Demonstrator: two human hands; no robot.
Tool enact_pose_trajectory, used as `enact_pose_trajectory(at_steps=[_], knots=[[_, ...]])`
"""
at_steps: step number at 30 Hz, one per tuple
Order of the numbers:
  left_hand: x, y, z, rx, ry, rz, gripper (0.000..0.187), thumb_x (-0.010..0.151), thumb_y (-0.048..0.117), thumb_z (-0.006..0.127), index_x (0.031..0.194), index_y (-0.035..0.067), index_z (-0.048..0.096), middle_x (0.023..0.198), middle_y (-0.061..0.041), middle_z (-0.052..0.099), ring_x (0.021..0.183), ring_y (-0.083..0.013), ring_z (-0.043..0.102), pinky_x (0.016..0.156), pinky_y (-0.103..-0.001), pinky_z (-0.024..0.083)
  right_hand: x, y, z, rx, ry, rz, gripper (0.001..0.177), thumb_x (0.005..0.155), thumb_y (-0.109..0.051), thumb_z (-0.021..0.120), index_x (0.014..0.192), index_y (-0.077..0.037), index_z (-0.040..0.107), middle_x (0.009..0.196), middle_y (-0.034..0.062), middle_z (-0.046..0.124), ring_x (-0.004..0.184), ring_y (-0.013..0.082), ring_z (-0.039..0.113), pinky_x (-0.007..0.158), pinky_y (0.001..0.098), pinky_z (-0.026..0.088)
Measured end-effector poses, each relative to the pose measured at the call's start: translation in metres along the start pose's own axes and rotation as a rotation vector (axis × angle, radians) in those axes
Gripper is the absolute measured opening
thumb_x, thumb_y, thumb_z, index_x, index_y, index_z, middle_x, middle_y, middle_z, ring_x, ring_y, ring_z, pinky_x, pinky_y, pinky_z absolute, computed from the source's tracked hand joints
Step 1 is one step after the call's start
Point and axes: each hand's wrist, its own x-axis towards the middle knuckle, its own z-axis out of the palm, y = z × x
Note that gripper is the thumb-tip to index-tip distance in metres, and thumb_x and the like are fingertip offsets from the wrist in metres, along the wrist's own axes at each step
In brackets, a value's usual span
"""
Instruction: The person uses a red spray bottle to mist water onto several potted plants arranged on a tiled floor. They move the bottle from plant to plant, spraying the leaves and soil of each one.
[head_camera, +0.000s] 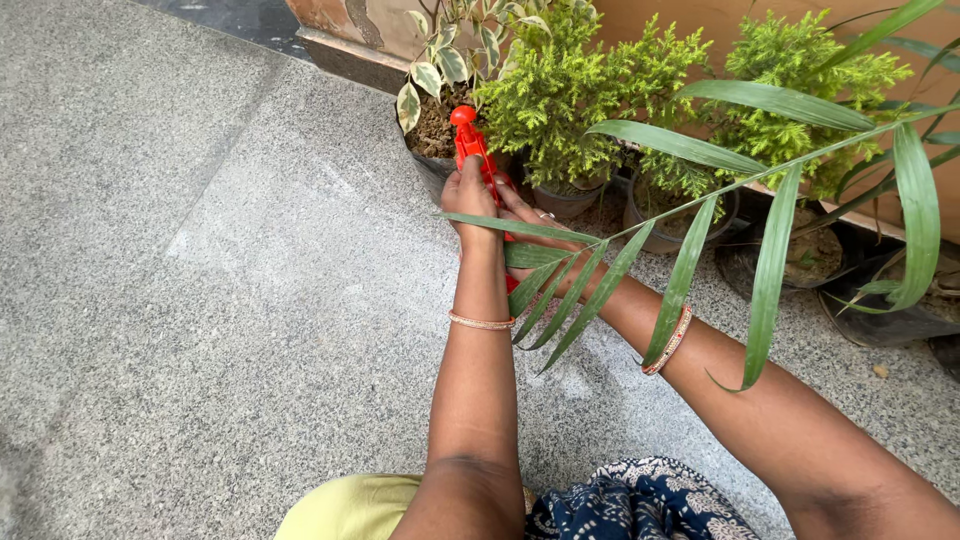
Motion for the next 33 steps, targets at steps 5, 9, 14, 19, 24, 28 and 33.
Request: enact_pose_trajectory(at_steps=[5,9,14,19,24,28,33], knots=[[0.003,-0.002,-0.002,0.057,0.02,0.029,0.024,0.09,0.023,0.07,0.084,0.002,0.061,0.066,-0.006,0.062,0.052,-0.0132,0.056,0.049,-0.027,0.046,-0.001,0.0,0.001,0.02,0.013,0.0,0.077,0.086,-0.034,0.075,0.154,-0.017,0.043,0.17,0.0165,0.019,0.144,0.0424,0.044,0.118,0.0517,0.038],[0.008,-0.004,-0.003,0.122,0.053,0.053,0.021,0.088,0.021,0.071,0.082,0.003,0.061,0.067,-0.005,0.062,0.053,-0.0127,0.055,0.049,-0.027,0.045,-0.002,0.001,0.002,-0.014,0.034,-0.041,0.076,0.089,-0.036,0.072,0.156,-0.019,0.04,0.172,0.0158,0.019,0.145,0.0398,0.046,0.12,0.0512,0.04],[0.011,-0.007,-0.004,0.062,0.043,0.033,0.025,0.089,0.023,0.072,0.08,0.003,0.06,0.066,-0.006,0.061,0.052,-0.0138,0.055,0.049,-0.027,0.044,-0.005,-0.001,0.005,0.025,0.057,-0.053,0.079,0.087,-0.038,0.075,0.156,-0.021,0.04,0.171,0.0139,0.017,0.15,0.0411,0.036,0.119,0.0525,0.036],[0.009,-0.006,-0.004,0.091,0.035,0.058,0.022,0.088,0.021,0.07,0.082,0.002,0.063,0.067,-0.005,0.063,0.053,-0.013,0.056,0.049,-0.027,0.045,-0.003,-0.001,0.007,0.049,0.011,0.043,0.073,0.092,-0.036,0.07,0.158,-0.024,0.04,0.172,0.0094,0.02,0.151,0.0353,0.038,0.123,0.0508,0.036],[0.001,0.0,-0.004,0.103,0.057,0.013,0.027,0.089,0.026,0.071,0.082,0.002,0.061,0.065,-0.008,0.062,0.051,-0.015,0.057,0.048,-0.028,0.046,-0.008,-0.002,0.01,0.055,0.066,-0.027,0.071,0.089,-0.029,0.072,0.154,-0.023,0.043,0.171,0.0133,0.021,0.152,0.039,0.032,0.12,0.0521,0.036],[-0.001,0.006,-0.003,0.092,0.036,0.042,0.022,0.086,0.022,0.07,0.084,0.002,0.063,0.068,-0.008,0.065,0.053,-0.0146,0.059,0.049,-0.028,0.048,-0.006,-0.002,0.013,0.011,0.071,-0.027,0.065,0.093,-0.027,0.069,0.153,-0.023,0.046,0.172,0.0141,0.023,0.146,0.0364,0.043,0.118,0.0509,0.042],[-0.001,0.005,-0.002,0.027,0.049,-0.073,0.033,0.09,0.028,0.072,0.078,0.002,0.055,0.06,-0.01,0.059,0.046,-0.0175,0.054,0.043,-0.031,0.046,-0.003,-0.002,0.014,0.121,0.095,-0.044,0.069,0.094,-0.024,0.066,0.157,-0.019,0.039,0.171,0.0151,0.026,0.145,0.0349,0.048,0.119,0.0479,0.044]])
